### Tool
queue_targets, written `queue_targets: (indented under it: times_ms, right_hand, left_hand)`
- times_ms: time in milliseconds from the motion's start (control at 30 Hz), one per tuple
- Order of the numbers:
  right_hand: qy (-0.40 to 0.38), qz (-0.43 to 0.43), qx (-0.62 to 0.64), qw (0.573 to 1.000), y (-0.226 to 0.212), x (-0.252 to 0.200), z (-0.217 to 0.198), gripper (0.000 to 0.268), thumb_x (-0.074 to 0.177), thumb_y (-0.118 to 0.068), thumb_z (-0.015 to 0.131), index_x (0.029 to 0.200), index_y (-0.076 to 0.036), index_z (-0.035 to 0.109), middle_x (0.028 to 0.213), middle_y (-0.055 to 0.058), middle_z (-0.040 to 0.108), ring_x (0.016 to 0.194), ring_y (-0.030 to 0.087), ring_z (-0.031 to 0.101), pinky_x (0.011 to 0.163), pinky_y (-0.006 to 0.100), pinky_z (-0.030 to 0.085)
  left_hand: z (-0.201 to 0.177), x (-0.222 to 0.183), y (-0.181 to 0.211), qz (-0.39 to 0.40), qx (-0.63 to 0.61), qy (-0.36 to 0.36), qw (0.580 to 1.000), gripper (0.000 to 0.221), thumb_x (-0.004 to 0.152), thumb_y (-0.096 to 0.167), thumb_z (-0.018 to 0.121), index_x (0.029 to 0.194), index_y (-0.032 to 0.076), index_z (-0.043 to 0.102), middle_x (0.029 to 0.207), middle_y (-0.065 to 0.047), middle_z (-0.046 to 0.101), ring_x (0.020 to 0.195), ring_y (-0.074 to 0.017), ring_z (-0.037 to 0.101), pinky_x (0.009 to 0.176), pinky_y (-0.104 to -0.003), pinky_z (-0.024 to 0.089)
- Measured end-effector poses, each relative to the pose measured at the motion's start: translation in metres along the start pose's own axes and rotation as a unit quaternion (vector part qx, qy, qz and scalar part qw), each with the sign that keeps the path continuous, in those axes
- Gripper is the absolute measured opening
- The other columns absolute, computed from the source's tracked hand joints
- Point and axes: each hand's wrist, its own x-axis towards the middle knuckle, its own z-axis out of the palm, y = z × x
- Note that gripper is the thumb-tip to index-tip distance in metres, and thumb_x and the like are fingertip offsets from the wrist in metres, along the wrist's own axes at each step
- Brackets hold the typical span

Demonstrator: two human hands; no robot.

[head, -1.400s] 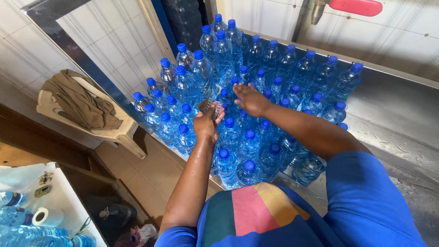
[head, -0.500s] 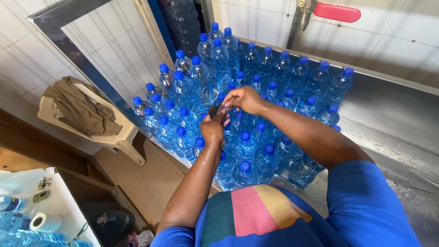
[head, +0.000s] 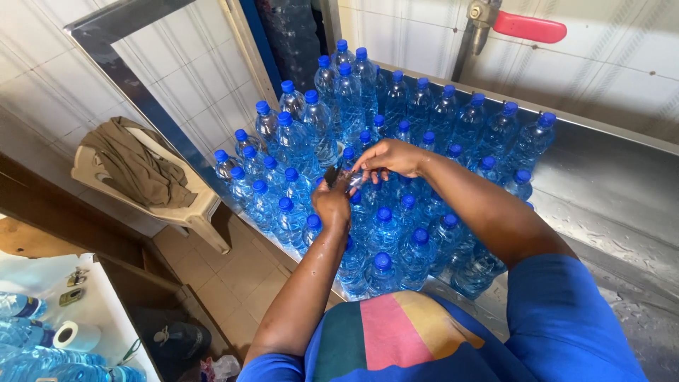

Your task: The person stands at a stainless steel counter and applies small white labels to the necks of numerous blue-capped water bottles arranged in rows. They use a handheld device to assist with the labeling process, moving systematically across the bottles.

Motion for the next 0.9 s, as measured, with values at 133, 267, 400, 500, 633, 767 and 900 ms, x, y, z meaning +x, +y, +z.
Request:
queue_targets:
  times_ms: [133,267,400,500,633,767,900]
  right_hand:
    - [0.108,-0.06,-0.054,0.991,0.02,0.038,-0.018,0.027,0.096,-0.002,0.072,0.119,0.001,0.084,0.089,0.021,0.082,0.065,0.019,0.077,0.043,0.019,0.053]
    - [0.242,-0.008,-0.366,0.898,0.084,0.105,-0.046,0.021,0.092,-0.035,0.085,0.113,-0.038,0.088,0.089,-0.005,0.085,0.083,0.017,0.081,0.072,0.03,0.063]
    - [0.249,0.004,-0.526,0.813,0.175,0.184,-0.078,0.021,0.096,-0.047,0.08,0.116,-0.048,0.086,0.099,-0.011,0.086,0.099,0.022,0.083,0.093,0.037,0.066]
    - [0.176,-0.005,-0.5,0.848,0.174,0.193,-0.076,0.028,0.1,-0.039,0.078,0.126,-0.034,0.086,0.11,0.0,0.088,0.111,0.031,0.082,0.104,0.041,0.062]
    - [0.229,-0.07,-0.476,0.846,0.201,0.22,-0.067,0.022,0.092,-0.037,0.087,0.114,-0.037,0.086,0.099,-0.006,0.086,0.104,0.023,0.081,0.094,0.039,0.064]
    - [0.261,-0.195,-0.503,0.801,0.201,0.211,-0.053,0.019,0.096,-0.037,0.083,0.112,-0.026,0.082,0.106,0.003,0.082,0.112,0.029,0.077,0.102,0.044,0.059]
    - [0.25,-0.332,-0.645,0.642,0.205,0.189,-0.029,0.033,0.116,-0.039,0.056,0.133,-0.019,0.077,0.13,0.004,0.08,0.133,0.022,0.068,0.119,0.053,0.044]
  left_hand:
    - [-0.006,0.014,-0.018,-0.007,-0.016,-0.006,1.0,0.027,0.092,0.002,0.085,0.118,-0.006,0.082,0.104,-0.021,0.081,0.09,-0.0266,0.079,0.082,-0.048,0.072]
    - [-0.011,0.021,-0.029,-0.015,-0.068,-0.01,0.998,0.025,0.098,0.001,0.081,0.121,-0.008,0.077,0.108,-0.023,0.08,0.094,-0.0297,0.082,0.084,-0.046,0.072]
    - [-0.011,0.016,-0.024,-0.014,-0.114,-0.009,0.993,0.023,0.1,-0.001,0.078,0.12,-0.01,0.072,0.106,-0.021,0.078,0.094,-0.0271,0.082,0.089,-0.043,0.072]
    - [-0.011,0.014,-0.023,-0.026,-0.126,-0.01,0.992,0.025,0.1,-0.003,0.077,0.123,-0.009,0.071,0.112,-0.022,0.079,0.097,-0.029,0.082,0.092,-0.046,0.071]
    - [-0.012,0.021,-0.031,-0.037,-0.14,-0.02,0.989,0.025,0.1,-0.003,0.077,0.123,-0.008,0.07,0.112,-0.02,0.079,0.098,-0.0284,0.082,0.094,-0.045,0.071]
    - [-0.014,0.02,-0.028,-0.042,-0.151,-0.013,0.987,0.029,0.102,0.0,0.074,0.128,-0.011,0.068,0.118,-0.025,0.078,0.101,-0.0356,0.083,0.095,-0.052,0.07]
    - [-0.013,0.017,-0.023,-0.034,-0.164,-0.011,0.986,0.031,0.102,0.0,0.071,0.131,-0.011,0.066,0.119,-0.025,0.076,0.103,-0.0356,0.082,0.099,-0.054,0.069]
